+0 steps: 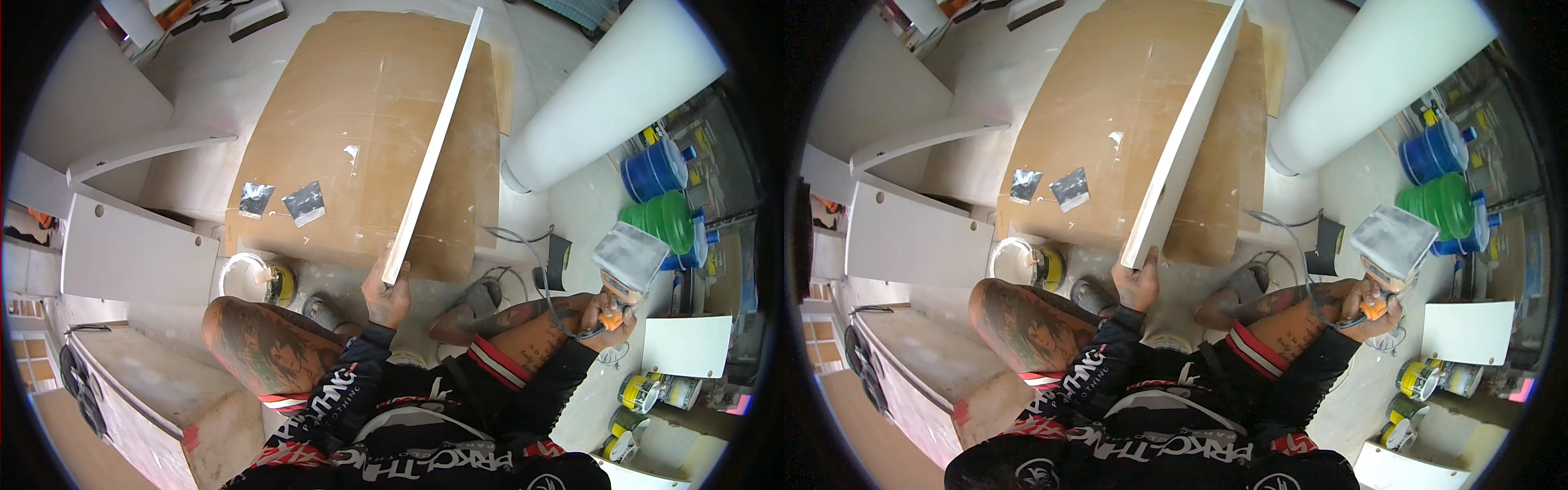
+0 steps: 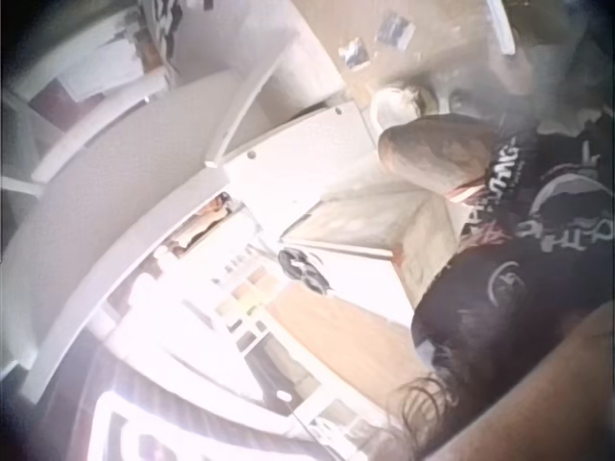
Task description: Using a power sander to smooth the surface of a white board.
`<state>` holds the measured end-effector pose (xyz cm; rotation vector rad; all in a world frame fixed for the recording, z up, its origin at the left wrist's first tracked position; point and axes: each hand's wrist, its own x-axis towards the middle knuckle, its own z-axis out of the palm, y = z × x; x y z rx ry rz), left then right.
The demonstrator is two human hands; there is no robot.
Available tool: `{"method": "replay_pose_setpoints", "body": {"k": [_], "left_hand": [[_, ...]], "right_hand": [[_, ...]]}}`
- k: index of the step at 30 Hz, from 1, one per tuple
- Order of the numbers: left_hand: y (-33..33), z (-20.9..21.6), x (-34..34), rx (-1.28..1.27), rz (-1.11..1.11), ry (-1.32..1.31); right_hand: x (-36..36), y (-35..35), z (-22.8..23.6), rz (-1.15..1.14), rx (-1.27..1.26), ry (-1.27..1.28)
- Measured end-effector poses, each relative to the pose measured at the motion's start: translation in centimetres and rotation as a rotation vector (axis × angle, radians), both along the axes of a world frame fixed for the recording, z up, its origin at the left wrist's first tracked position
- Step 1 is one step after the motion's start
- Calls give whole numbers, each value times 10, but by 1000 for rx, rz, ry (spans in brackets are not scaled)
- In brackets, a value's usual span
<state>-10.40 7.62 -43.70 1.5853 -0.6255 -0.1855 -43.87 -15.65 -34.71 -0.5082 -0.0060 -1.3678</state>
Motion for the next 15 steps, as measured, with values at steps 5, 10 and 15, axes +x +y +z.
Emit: {"method": "replay_pose_setpoints", "body": {"k": [5, 10, 15], "left_hand": [[13, -8, 8, 65, -148, 285], [34, -46, -2, -260, -223, 584], [8, 52, -2, -596, 178, 2091]], "right_hand": [[20, -5, 2, 47, -3, 10], [28, -9, -2, 128, 28, -27], [39, -2, 11, 111, 3, 34]]}}
